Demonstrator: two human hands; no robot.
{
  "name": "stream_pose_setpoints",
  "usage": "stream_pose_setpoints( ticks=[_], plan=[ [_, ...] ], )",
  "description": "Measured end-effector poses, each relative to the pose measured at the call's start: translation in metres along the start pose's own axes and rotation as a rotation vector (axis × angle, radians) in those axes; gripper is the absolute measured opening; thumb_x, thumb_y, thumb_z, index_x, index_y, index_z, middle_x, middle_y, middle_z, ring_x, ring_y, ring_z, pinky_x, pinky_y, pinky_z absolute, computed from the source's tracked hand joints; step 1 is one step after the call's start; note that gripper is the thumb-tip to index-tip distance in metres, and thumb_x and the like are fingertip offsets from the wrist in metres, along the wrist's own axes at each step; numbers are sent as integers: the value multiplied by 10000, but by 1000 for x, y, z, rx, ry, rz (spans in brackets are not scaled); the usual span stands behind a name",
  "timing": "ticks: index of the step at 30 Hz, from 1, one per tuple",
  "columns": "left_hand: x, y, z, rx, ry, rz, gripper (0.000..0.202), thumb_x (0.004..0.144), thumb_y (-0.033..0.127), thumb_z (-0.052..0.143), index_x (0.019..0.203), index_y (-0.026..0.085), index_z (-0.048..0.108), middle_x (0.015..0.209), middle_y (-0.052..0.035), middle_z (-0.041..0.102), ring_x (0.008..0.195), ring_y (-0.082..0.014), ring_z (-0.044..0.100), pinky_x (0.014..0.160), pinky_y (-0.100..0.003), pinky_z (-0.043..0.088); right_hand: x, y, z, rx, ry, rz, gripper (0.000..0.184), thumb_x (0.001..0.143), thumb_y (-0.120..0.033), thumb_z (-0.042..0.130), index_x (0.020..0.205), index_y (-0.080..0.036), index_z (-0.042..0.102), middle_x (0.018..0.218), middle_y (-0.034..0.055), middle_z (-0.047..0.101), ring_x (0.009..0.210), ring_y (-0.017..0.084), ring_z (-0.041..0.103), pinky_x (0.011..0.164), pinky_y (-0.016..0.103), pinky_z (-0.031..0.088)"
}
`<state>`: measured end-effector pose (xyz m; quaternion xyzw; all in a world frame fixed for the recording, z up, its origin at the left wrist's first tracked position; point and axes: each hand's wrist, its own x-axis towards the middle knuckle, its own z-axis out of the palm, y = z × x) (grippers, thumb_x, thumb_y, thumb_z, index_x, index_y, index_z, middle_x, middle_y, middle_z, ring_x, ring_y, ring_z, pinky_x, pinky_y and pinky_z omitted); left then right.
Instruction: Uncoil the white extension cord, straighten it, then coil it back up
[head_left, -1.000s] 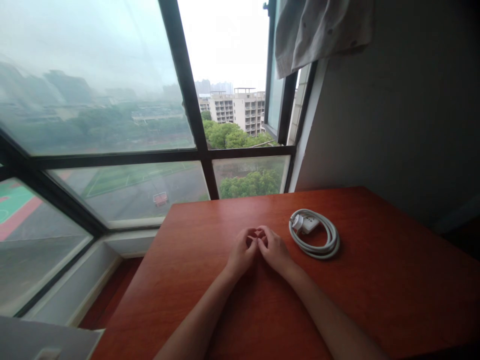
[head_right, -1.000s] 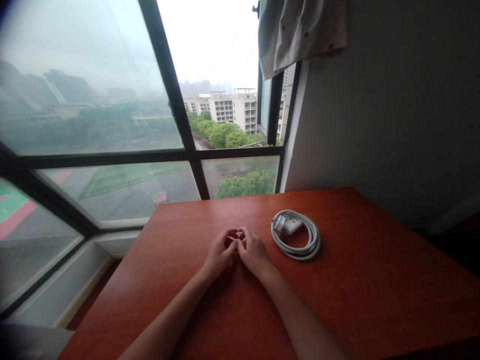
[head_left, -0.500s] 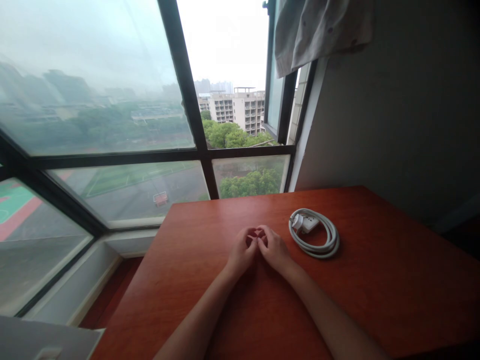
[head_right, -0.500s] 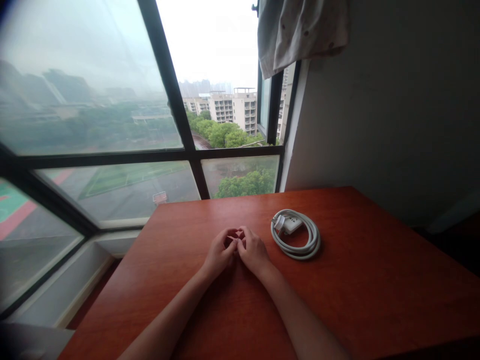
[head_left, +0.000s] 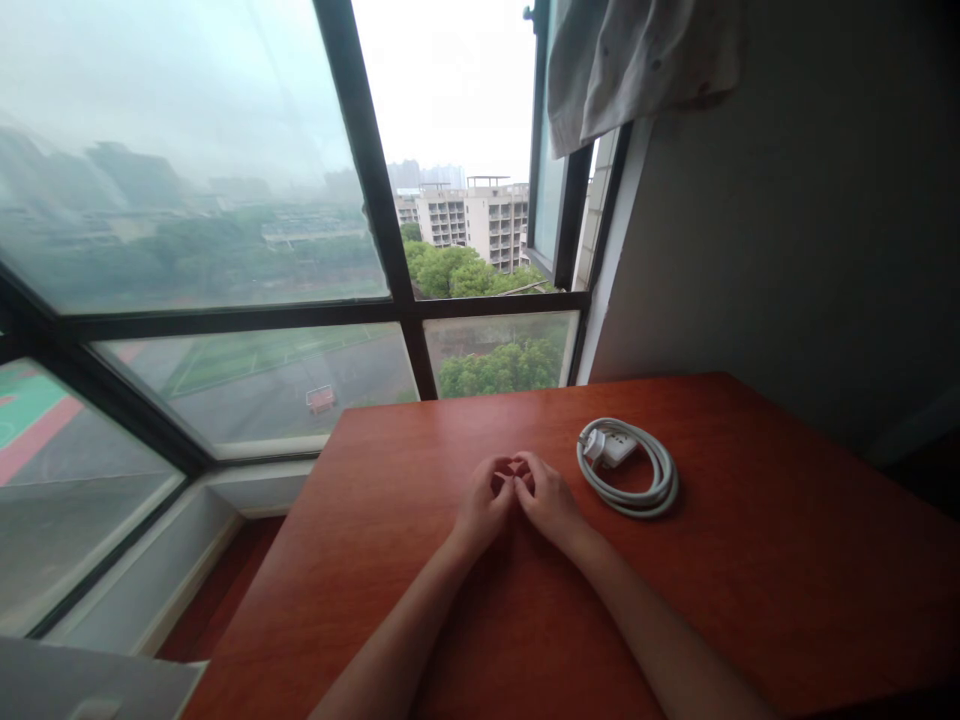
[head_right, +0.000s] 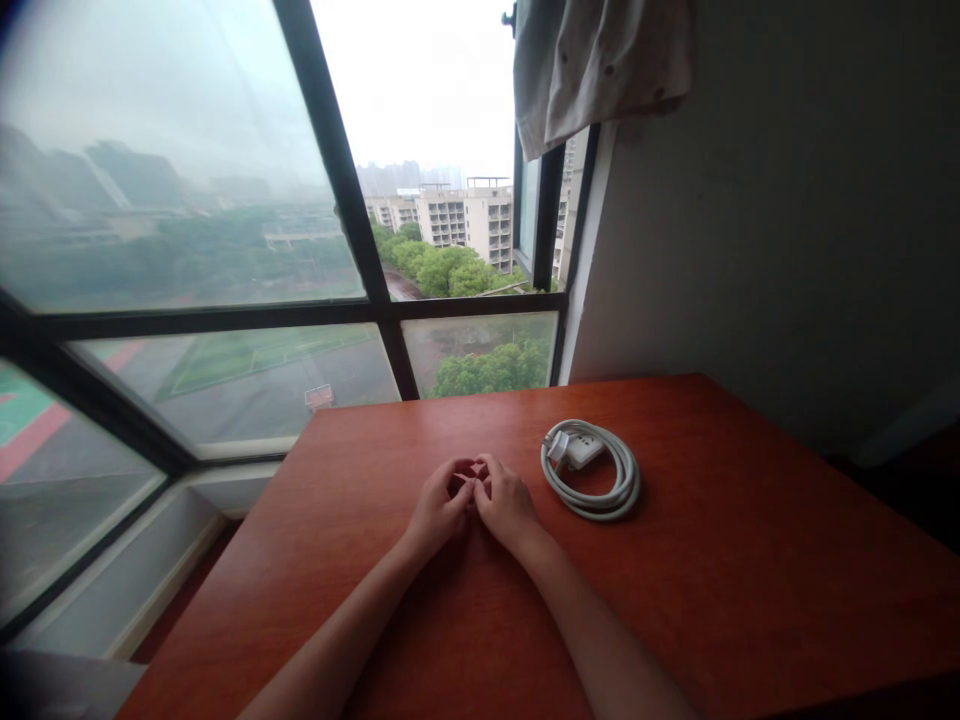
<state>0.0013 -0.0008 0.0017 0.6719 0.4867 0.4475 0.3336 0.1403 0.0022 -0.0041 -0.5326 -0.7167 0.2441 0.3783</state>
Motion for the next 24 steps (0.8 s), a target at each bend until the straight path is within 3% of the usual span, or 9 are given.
stream_pose_setpoints(
  ticks=[24],
  plan=[
    [1, -5, 1, 13, 6, -1, 237, 818, 176, 541, 1037, 166, 632, 940, -69, 681, 795, -163, 628, 748, -288, 499, 0, 1, 0, -9, 2, 12, 283, 833, -169, 530, 1110, -218, 563, 958, 42, 701, 828, 177, 652, 797, 294, 479]
  ],
)
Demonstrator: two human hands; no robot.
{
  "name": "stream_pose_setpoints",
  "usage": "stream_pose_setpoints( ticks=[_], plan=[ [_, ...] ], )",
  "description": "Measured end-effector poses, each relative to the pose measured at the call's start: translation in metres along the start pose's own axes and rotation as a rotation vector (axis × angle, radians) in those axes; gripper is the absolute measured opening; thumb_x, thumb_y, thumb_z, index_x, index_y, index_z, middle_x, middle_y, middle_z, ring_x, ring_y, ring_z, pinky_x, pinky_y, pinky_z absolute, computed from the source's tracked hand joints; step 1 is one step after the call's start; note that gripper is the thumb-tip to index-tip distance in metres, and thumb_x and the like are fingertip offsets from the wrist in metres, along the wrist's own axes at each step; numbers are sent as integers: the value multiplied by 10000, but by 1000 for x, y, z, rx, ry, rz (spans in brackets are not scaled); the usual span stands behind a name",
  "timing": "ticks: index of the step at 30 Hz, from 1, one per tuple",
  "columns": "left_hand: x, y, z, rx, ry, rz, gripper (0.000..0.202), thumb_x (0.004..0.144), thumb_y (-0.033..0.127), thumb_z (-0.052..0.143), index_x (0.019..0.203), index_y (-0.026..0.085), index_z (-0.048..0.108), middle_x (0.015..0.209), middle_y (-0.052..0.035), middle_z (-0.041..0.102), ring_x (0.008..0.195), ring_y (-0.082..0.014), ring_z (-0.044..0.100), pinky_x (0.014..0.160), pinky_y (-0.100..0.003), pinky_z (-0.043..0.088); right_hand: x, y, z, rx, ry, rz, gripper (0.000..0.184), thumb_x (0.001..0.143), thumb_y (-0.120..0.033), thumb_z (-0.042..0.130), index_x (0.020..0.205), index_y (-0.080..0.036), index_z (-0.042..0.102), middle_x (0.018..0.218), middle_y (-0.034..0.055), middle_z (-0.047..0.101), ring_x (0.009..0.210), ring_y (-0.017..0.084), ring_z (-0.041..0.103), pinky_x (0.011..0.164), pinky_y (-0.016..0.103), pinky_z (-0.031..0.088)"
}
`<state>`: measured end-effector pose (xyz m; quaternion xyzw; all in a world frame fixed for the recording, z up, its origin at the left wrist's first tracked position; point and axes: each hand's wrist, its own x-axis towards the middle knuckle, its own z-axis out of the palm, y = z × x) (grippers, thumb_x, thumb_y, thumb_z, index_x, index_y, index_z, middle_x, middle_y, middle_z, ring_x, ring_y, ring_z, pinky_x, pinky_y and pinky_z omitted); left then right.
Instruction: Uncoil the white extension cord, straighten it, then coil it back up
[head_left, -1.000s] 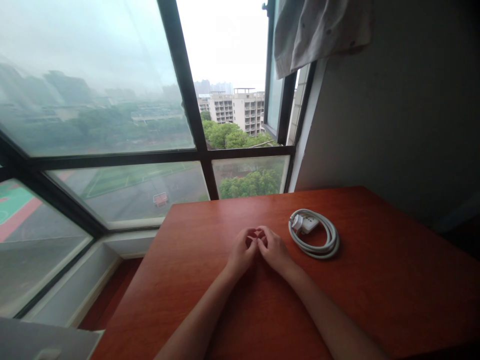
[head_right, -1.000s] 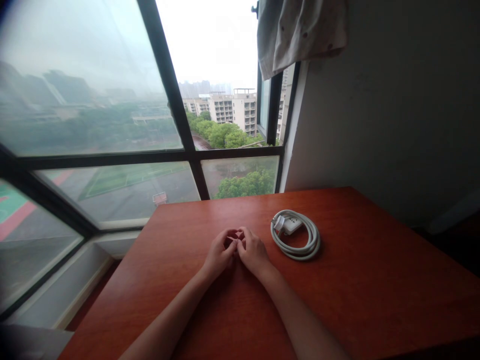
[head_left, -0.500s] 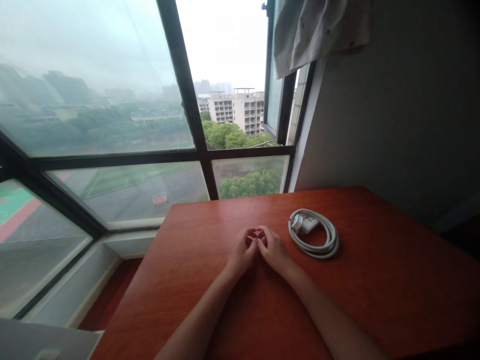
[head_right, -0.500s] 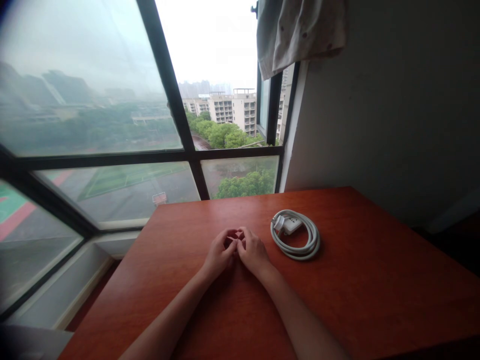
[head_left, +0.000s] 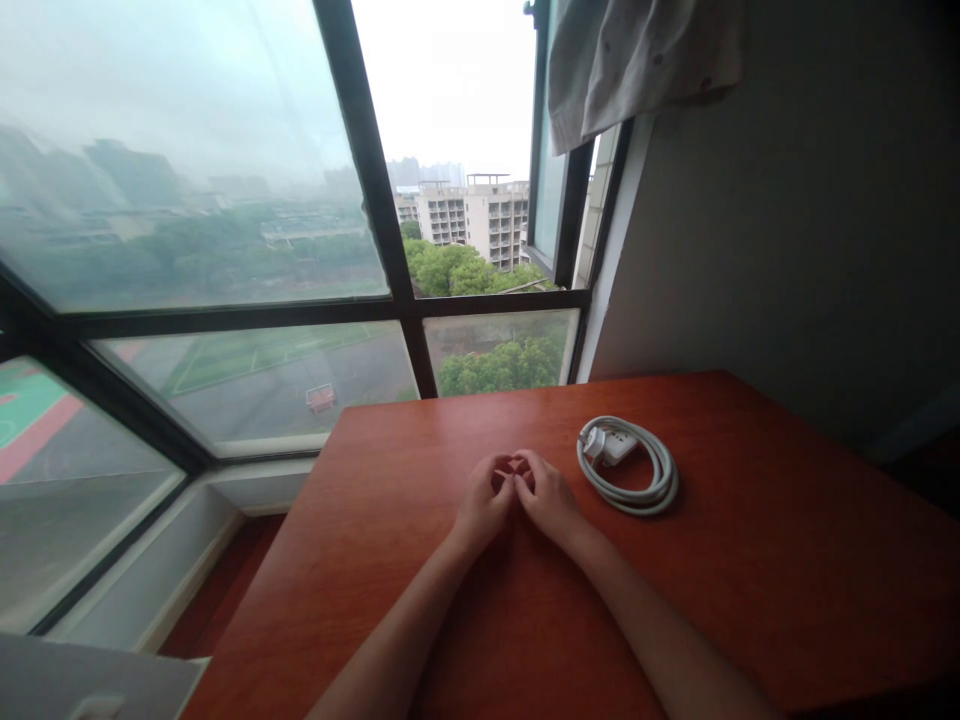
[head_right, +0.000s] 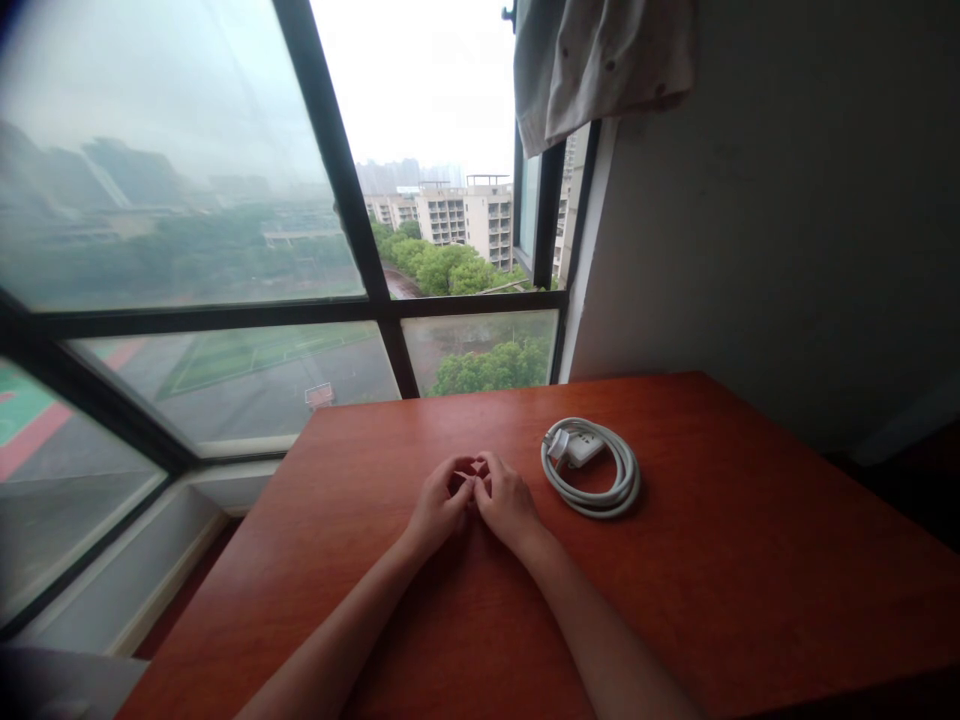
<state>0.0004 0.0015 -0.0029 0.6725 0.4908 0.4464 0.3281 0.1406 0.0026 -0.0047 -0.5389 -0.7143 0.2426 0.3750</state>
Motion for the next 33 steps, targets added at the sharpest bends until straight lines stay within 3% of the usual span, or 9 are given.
stream_pose_setpoints(
  ticks=[25, 29, 31, 33],
  plan=[
    [0, 3, -1, -20, -4, -8, 238, 822, 178, 537, 1043, 163, 625, 953, -69, 670, 817, -166, 624, 768, -299, 494, 0, -3, -1, -26, 2, -43, 291, 834, -167, 522, 1118, -206, 569, 946, 52, 695, 829, 180, 652, 792, 290, 486],
    [-1, 3, 0, -44, -24, -60, 265, 818, 193, 535, 1073, 153, 597, 988, -74, 650, 773, -149, 608, 738, -293, 498, 7, -10, -31, -25, 121, -198, 323, 852, -180, 478, 1162, -203, 564, 958, 63, 679, 794, 173, 637, 752, 288, 504],
    [-1, 4, 0, -51, -56, -109, 293, 817, 199, 531, 1104, 152, 574, 1015, -80, 641, 754, -139, 603, 724, -288, 498, 12, -6, -58, -19, 294, -222, 308, 866, -215, 463, 1154, -201, 569, 955, 67, 676, 787, 174, 629, 751, 296, 508],
    [1, 9, 0, -47, -101, -148, 321, 813, 198, 528, 1130, 153, 552, 1043, -88, 633, 778, -141, 607, 739, -288, 498, 16, 10, -90, -66, 487, -120, 297, 868, -253, 454, 1135, -199, 574, 975, 71, 678, 795, 184, 629, 746, 309, 505]
  ],
)
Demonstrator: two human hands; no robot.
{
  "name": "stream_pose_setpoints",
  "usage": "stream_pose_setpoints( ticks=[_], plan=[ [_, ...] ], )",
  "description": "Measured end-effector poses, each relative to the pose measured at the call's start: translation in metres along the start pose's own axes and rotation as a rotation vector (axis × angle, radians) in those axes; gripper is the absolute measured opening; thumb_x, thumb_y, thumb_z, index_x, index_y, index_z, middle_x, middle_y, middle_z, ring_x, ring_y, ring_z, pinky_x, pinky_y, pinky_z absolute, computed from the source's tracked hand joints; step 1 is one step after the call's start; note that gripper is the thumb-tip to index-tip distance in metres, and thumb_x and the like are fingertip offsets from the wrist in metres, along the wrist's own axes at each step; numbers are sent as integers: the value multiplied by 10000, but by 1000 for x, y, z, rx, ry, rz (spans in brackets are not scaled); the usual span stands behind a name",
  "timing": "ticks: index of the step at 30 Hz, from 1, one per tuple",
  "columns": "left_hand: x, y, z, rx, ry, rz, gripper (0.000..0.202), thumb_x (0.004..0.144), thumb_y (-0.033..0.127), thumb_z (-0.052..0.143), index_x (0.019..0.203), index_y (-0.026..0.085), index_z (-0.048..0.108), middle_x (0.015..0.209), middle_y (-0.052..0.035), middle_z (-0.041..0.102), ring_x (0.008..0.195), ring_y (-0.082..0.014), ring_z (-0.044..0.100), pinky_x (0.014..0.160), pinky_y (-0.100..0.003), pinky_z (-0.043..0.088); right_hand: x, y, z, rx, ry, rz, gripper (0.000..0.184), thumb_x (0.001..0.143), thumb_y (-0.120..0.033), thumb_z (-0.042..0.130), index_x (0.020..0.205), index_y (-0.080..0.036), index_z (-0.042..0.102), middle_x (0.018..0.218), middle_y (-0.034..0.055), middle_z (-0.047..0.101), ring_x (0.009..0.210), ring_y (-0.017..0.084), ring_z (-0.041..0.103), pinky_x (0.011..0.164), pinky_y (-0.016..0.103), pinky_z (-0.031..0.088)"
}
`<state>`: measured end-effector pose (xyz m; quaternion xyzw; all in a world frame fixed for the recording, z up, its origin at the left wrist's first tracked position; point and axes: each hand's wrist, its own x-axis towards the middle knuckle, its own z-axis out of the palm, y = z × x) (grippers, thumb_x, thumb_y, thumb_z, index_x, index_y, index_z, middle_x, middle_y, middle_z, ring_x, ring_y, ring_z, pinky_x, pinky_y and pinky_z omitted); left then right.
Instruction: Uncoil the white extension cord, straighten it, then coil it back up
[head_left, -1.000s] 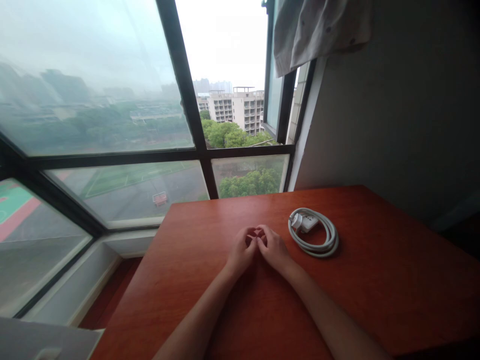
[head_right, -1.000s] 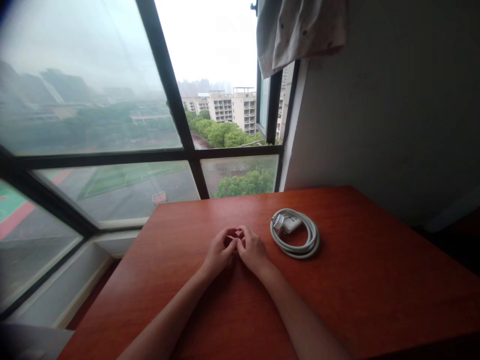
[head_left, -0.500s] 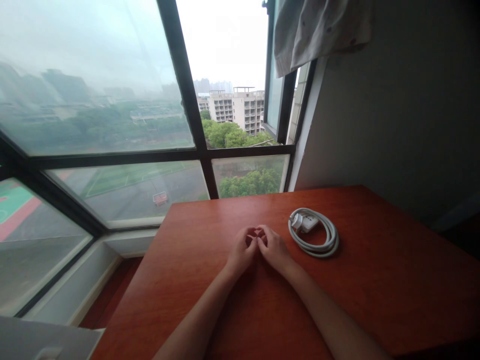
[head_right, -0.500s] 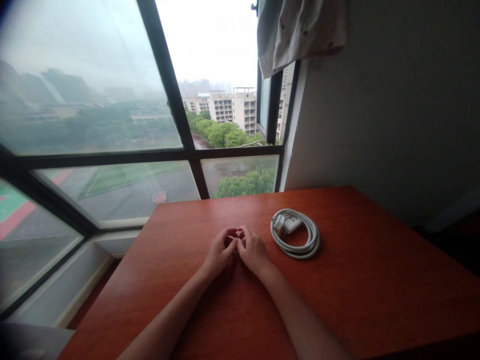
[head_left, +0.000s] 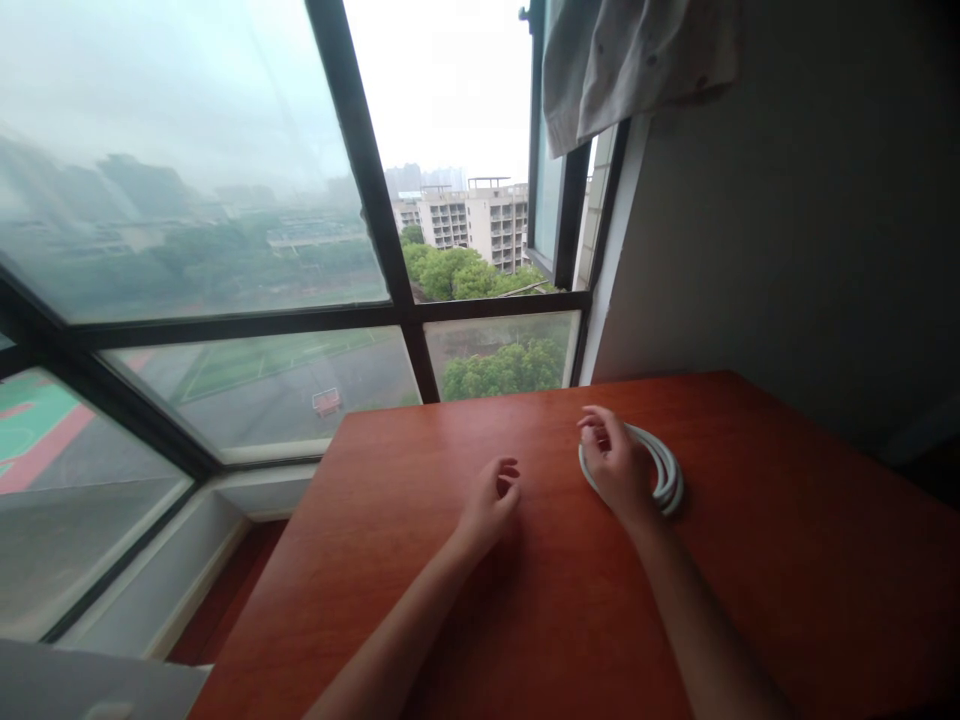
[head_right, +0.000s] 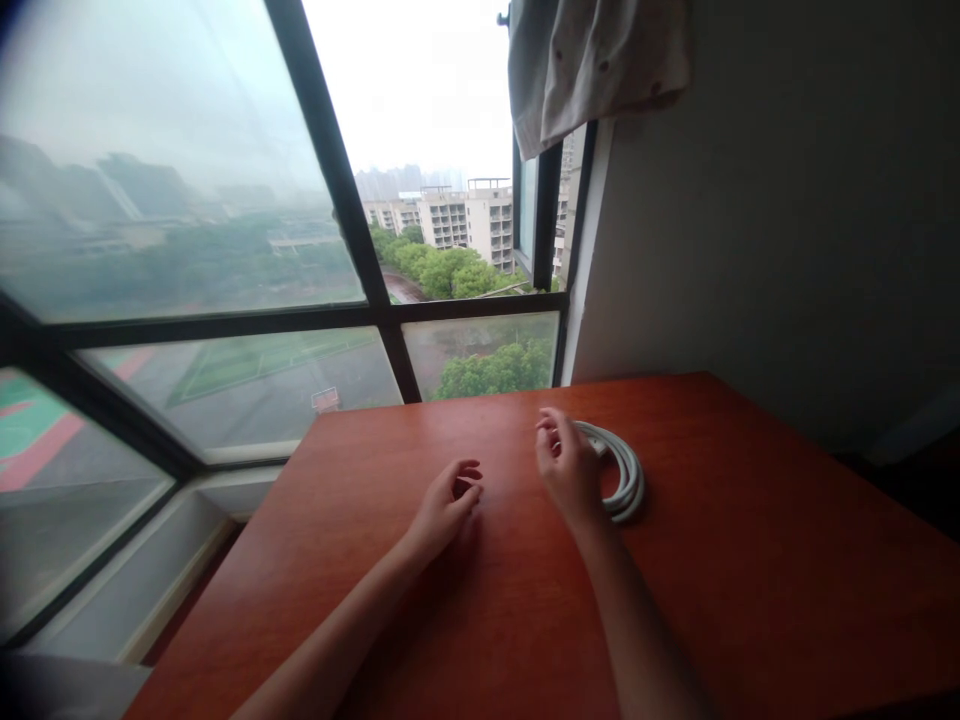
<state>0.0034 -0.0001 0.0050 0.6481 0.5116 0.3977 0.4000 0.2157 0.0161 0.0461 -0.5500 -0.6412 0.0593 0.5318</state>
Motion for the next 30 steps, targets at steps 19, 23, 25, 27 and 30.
stream_pose_setpoints(
  ticks=[19, 23, 25, 27, 30],
  plan=[
    [63, 46, 91, 267, -284, 70, 610, 781, 459, 617, 1289, 195, 408, 1147, -102, 636, 1027, -260, 616, 842, -325, 472, 16, 94, -56, -707, -454, 642, 463, 869, -498, 458, 1035, -110, 647, 980, 203, 699, 930, 297, 665, 744, 332, 461],
    [65, 50, 88, 361, -257, 43, 556, 773, 387, 613, 1253, 186, 418, 1122, -113, 644, 1017, -280, 620, 817, -325, 471, 11, 92, -44, -684, -435, 591, 323, 831, -343, 516, 1011, -106, 641, 950, 196, 702, 887, 285, 669, 700, 313, 454],
    [65, 48, 77, 381, -243, 31, 531, 775, 372, 603, 1238, 179, 431, 1110, -113, 646, 995, -270, 625, 805, -314, 471, 9, 91, -36, -516, -434, 576, 259, 819, -293, 512, 978, -141, 648, 913, 139, 712, 836, 239, 672, 667, 276, 452],
    [63, 44, 58, 376, -240, 35, 506, 784, 365, 591, 1232, 177, 450, 1107, -104, 648, 983, -249, 624, 809, -300, 467, 7, 87, -25, -331, -441, 552, 234, 813, -272, 507, 966, -165, 649, 882, 89, 715, 799, 203, 668, 653, 247, 455],
    [56, 38, 19, 395, -231, 49, 465, 791, 376, 584, 1206, 184, 497, 1088, -89, 656, 959, -236, 622, 808, -298, 463, 2, 69, -6, -177, -472, 450, 229, 801, -254, 521, 978, -178, 645, 930, 72, 713, 849, 195, 661, 709, 245, 470]
  ],
)
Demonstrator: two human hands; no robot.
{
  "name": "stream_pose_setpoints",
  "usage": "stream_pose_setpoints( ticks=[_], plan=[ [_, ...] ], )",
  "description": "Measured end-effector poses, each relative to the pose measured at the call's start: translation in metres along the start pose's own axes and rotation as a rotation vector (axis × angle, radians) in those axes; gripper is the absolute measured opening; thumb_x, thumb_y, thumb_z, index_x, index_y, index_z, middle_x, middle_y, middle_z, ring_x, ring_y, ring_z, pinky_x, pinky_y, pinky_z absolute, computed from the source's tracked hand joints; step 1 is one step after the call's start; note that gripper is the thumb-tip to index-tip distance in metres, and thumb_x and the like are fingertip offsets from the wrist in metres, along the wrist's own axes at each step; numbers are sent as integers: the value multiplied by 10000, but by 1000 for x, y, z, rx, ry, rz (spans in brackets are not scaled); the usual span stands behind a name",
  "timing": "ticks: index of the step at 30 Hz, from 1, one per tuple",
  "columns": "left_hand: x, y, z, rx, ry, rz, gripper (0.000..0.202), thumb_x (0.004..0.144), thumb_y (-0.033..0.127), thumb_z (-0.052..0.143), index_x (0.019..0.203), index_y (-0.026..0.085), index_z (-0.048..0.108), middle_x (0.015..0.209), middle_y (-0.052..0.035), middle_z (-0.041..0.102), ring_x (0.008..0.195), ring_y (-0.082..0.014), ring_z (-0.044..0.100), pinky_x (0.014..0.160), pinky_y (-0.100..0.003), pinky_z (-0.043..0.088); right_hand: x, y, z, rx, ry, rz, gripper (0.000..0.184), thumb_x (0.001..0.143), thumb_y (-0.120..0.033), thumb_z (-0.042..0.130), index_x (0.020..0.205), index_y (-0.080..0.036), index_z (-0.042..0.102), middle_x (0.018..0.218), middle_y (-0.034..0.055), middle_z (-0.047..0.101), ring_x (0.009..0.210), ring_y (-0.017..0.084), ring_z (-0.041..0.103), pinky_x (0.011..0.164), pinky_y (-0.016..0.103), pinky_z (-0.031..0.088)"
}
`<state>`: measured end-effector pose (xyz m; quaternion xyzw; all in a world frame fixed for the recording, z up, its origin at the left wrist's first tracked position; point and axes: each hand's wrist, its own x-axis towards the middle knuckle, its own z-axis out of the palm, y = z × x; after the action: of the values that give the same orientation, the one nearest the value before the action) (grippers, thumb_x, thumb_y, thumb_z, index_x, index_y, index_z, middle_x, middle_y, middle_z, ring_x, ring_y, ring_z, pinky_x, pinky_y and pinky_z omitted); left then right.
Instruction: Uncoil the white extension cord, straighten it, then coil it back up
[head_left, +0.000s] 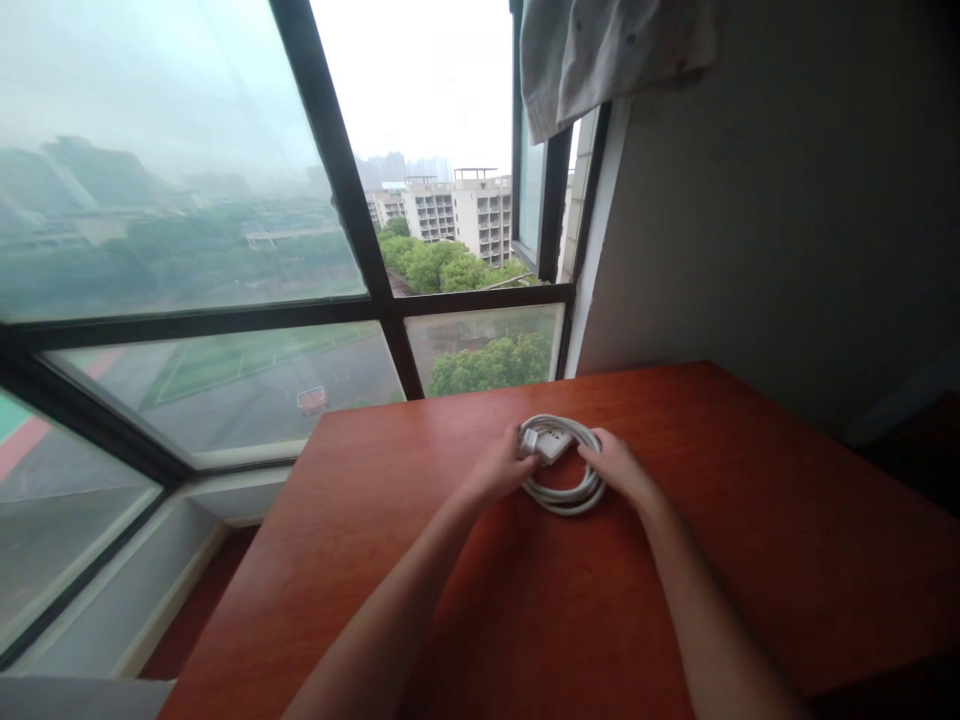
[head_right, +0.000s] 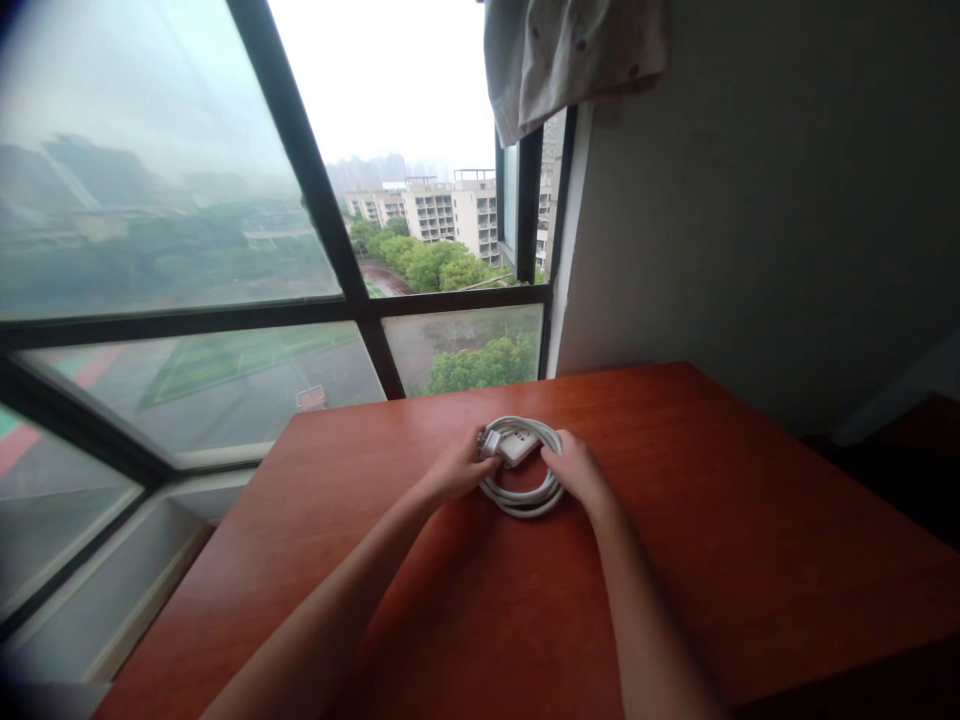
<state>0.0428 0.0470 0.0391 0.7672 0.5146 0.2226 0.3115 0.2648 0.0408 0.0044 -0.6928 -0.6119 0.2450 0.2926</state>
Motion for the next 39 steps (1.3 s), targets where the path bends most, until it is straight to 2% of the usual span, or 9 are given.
stream_pose_setpoints(
  ticks=[4, 8, 11, 15, 23, 28, 33, 39],
  plan=[
    [-30, -27, -43, 89, 5, -18, 441, 801, 389, 574, 1188, 184, 527, 990, -70, 678, 867, -231, 633, 735, -293, 456, -15, -32, 26, 21, -76, -189, 263, 803, -249, 539, 1041, -184, 631, 995, 76, 708, 918, 204, 652, 805, 265, 467],
    [-60, -44, -63, 204, 50, -51, 482, 832, 444, 543, 1233, 181, 503, 1007, -91, 683, 886, -253, 639, 726, -303, 444, -30, -51, 47, -39, -99, -301, 307, 841, -305, 525, 1118, -197, 603, 1036, 87, 702, 952, 225, 656, 828, 288, 464],
    [-72, -48, -61, 221, 113, -61, 514, 837, 473, 546, 1260, 188, 482, 1061, -102, 675, 932, -258, 638, 759, -304, 443, -33, -53, 54, -94, -38, -276, 374, 849, -313, 521, 1198, -180, 543, 1097, 117, 687, 981, 248, 656, 825, 306, 464],
    [-75, -48, -54, 213, 161, -70, 497, 838, 487, 549, 1229, 186, 486, 1005, -95, 687, 905, -258, 647, 728, -299, 441, -31, -48, 53, -85, -20, -261, 289, 852, -333, 521, 1101, -190, 552, 1008, 99, 709, 934, 238, 674, 797, 294, 472],
    [-75, -45, -51, 171, 202, -59, 471, 815, 474, 586, 1194, 203, 516, 965, -79, 696, 856, -245, 650, 704, -290, 436, -33, -46, 48, -57, -4, -302, 244, 854, -349, 512, 1063, -227, 548, 927, 51, 724, 889, 217, 690, 757, 269, 478],
    [-75, -45, -51, 181, 201, -60, 469, 810, 477, 591, 1189, 212, 515, 976, -76, 694, 856, -243, 651, 691, -284, 432, -33, -47, 45, -114, 6, -324, 253, 860, -362, 501, 1059, -222, 569, 896, 49, 718, 813, 214, 683, 712, 269, 460],
    [-77, -42, -51, 243, 175, -66, 468, 839, 483, 550, 1215, 208, 499, 982, -93, 690, 867, -259, 651, 690, -292, 425, -34, -49, 46, -187, -7, -297, 272, 877, -349, 486, 1096, -207, 563, 955, 81, 717, 863, 231, 681, 723, 279, 458],
    [-80, -40, -57, 276, 155, -81, 513, 804, 482, 599, 1247, 237, 518, 1088, -97, 674, 966, -284, 632, 776, -318, 437, -36, -51, 46, -199, -24, -291, 430, 878, -443, 510, 1243, -216, 520, 1154, 110, 675, 1034, 264, 647, 822, 311, 471]
  ],
)
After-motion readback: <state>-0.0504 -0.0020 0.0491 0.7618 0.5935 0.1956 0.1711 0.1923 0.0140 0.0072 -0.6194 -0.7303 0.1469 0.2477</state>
